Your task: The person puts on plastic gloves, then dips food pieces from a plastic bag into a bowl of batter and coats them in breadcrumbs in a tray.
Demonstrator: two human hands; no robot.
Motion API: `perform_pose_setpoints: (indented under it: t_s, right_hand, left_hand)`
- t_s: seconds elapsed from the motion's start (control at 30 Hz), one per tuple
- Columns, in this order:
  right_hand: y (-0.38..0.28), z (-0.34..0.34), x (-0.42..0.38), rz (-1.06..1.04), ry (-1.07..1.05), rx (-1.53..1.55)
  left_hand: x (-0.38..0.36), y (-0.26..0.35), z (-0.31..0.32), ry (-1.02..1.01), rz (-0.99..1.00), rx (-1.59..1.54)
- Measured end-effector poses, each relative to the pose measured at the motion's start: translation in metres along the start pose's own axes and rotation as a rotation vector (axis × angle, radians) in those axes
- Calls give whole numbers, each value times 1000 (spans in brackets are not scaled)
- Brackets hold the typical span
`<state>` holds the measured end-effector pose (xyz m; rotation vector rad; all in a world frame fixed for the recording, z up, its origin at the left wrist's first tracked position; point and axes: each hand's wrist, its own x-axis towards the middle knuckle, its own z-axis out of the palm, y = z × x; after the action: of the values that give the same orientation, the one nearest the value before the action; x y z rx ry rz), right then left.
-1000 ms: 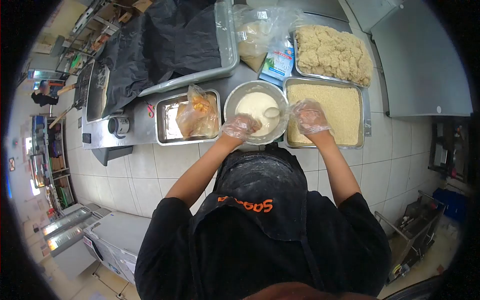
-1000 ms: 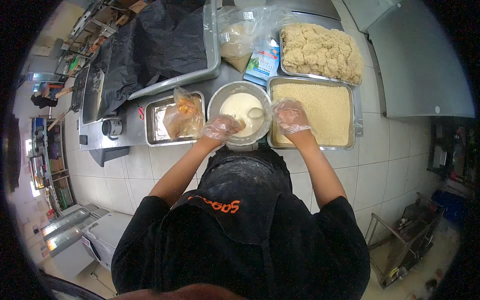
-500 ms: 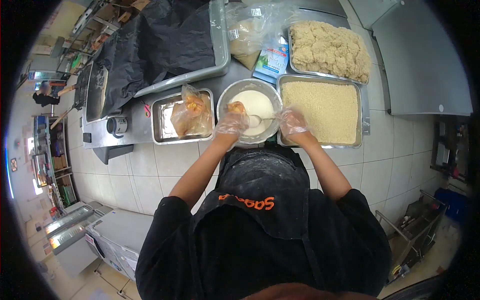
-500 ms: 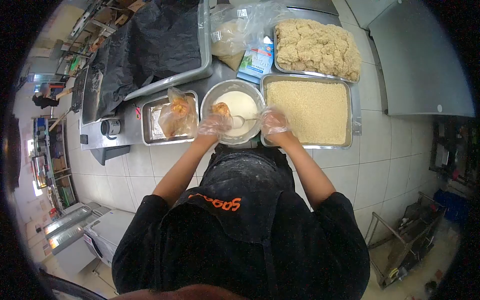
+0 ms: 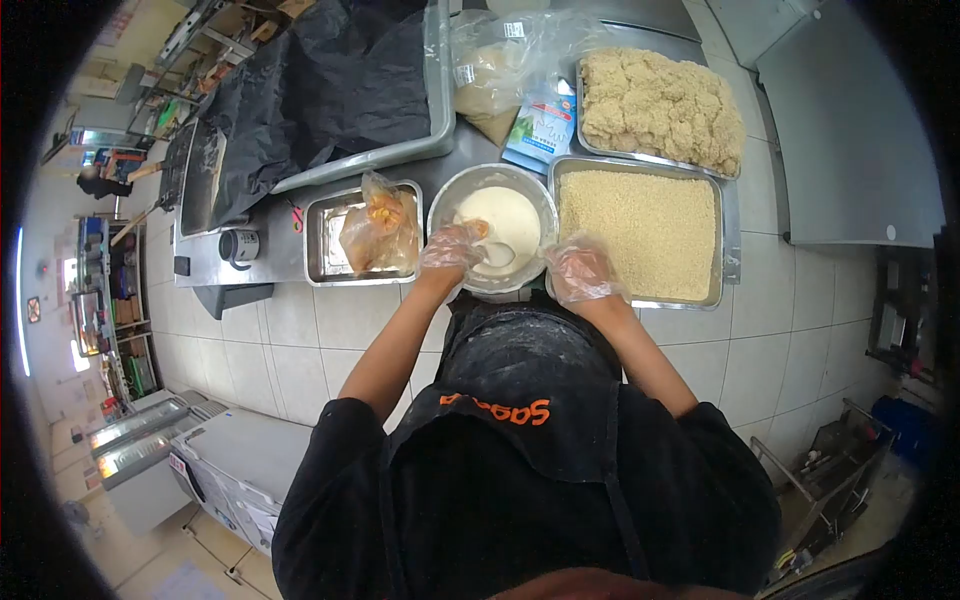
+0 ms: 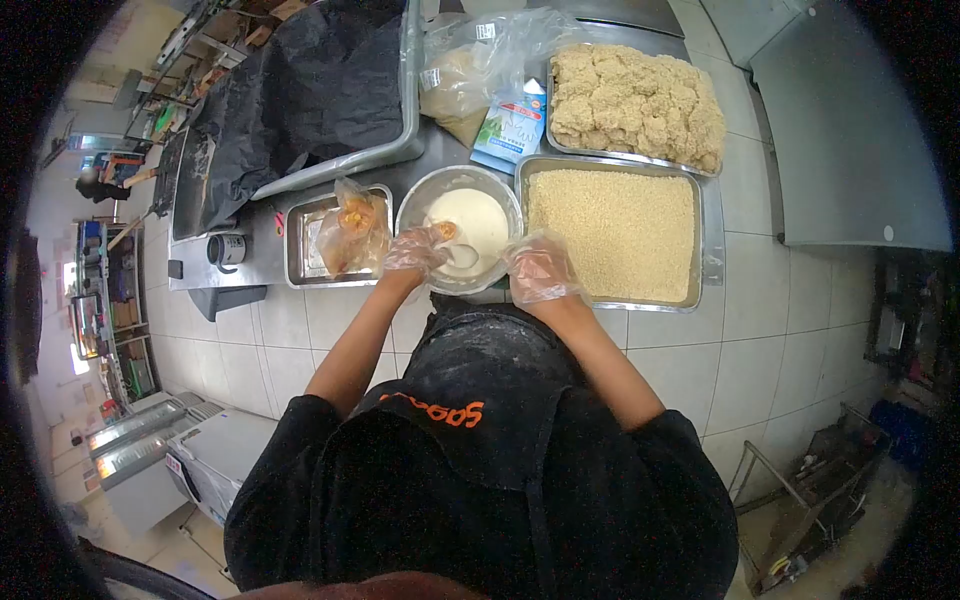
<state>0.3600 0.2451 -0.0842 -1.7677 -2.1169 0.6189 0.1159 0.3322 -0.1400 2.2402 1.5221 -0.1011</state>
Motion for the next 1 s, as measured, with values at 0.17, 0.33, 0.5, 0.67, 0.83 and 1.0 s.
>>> perform_pose_setpoints:
  t_s: [0.17, 0.33, 0.5, 0.67, 0.83, 1.0]
  right_hand:
    - [5, -22, -12, 89, -207, 114]
    - [1, -32, -5, 140, -305, 179]
    - [59, -37, -31, 243, 80, 235]
    - [188, -62, -101, 548, 500, -158]
    - [277, -5, -142, 784, 474, -129]
    - [256, -36, -136, 957, 465, -31]
  left_hand:
    - [-2, 9, -50, -52, -34, -66]
    - [46, -47, 12, 33, -164, 153]
    - [28, -27, -22, 71, -100, 183]
    - [4, -8, -71, 45, -143, 59]
    - [-2, 20, -105, 5, -240, 33]
    - [-5, 82, -125, -17, -20, -299]
